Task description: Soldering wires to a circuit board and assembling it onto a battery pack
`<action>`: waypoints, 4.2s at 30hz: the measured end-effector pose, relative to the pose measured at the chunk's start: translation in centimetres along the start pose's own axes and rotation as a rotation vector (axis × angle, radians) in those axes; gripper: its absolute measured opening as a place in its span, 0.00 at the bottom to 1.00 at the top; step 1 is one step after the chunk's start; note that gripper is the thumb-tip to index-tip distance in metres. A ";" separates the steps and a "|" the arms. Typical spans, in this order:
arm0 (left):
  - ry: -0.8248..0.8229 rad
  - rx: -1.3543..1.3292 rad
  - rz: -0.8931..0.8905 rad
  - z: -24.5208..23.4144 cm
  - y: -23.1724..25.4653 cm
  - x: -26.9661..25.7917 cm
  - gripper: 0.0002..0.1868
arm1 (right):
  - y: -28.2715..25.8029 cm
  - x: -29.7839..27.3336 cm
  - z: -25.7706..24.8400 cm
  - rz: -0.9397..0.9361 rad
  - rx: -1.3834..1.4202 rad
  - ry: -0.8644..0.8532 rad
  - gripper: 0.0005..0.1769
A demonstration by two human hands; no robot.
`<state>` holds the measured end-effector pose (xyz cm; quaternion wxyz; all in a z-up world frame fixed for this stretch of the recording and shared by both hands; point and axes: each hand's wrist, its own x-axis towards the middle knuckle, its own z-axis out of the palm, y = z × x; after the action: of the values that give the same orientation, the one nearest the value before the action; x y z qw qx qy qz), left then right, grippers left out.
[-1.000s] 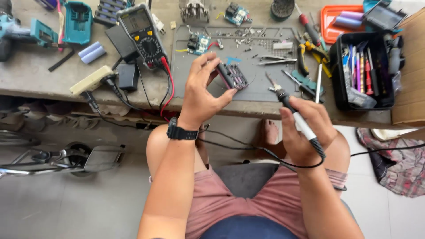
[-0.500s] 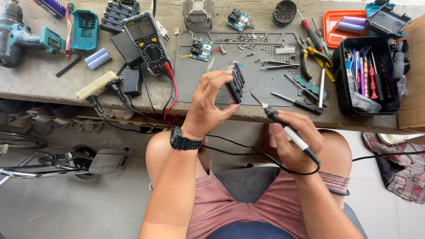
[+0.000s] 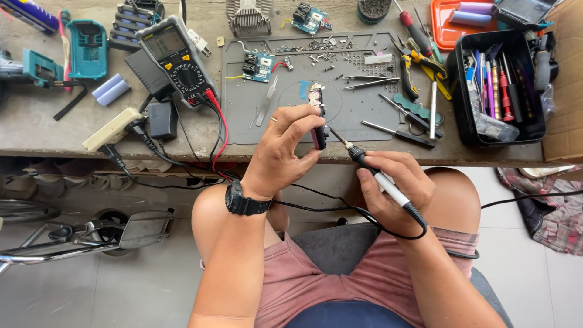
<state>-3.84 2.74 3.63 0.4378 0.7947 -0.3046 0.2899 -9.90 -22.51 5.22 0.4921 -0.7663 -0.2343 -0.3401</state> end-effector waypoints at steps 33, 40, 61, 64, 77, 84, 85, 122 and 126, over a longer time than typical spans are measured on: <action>0.075 -0.015 -0.095 -1.7 0.6 0.7 0.37 | -4.1 3.0 -4.0 -0.060 -0.152 0.041 0.07; 0.114 -0.089 -0.164 -2.2 0.2 0.7 0.38 | -0.5 1.4 -1.9 -0.046 -0.125 0.065 0.06; -0.013 0.015 0.008 0.1 0.1 0.1 0.40 | 0.4 0.7 1.8 0.047 -0.045 -0.053 0.10; -0.023 0.031 0.014 0.1 0.2 0.2 0.40 | 0.5 0.6 1.8 0.055 -0.053 -0.056 0.10; -0.027 0.030 0.028 0.4 0.7 0.4 0.37 | 0.2 1.1 2.1 0.050 -0.054 -0.073 0.09; -0.024 0.025 0.027 0.4 0.7 0.4 0.38 | 0.1 1.4 2.1 0.045 -0.061 -0.078 0.09; -0.024 0.025 0.027 0.3 0.7 0.4 0.38 | 0.0 1.4 1.8 0.045 -0.061 -0.078 0.09; 0.488 -0.484 -0.776 1.4 -4.2 0.1 0.17 | 3.6 -1.9 -0.8 0.190 0.370 0.037 0.12; 0.478 -0.478 -0.770 1.3 -4.2 0.1 0.17 | 3.5 -1.9 -1.0 0.186 0.354 0.015 0.12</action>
<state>-0.39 3.41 0.96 0.7397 0.6385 0.0609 0.2034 -8.99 -24.85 2.03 0.6502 -0.6836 -0.2152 -0.2523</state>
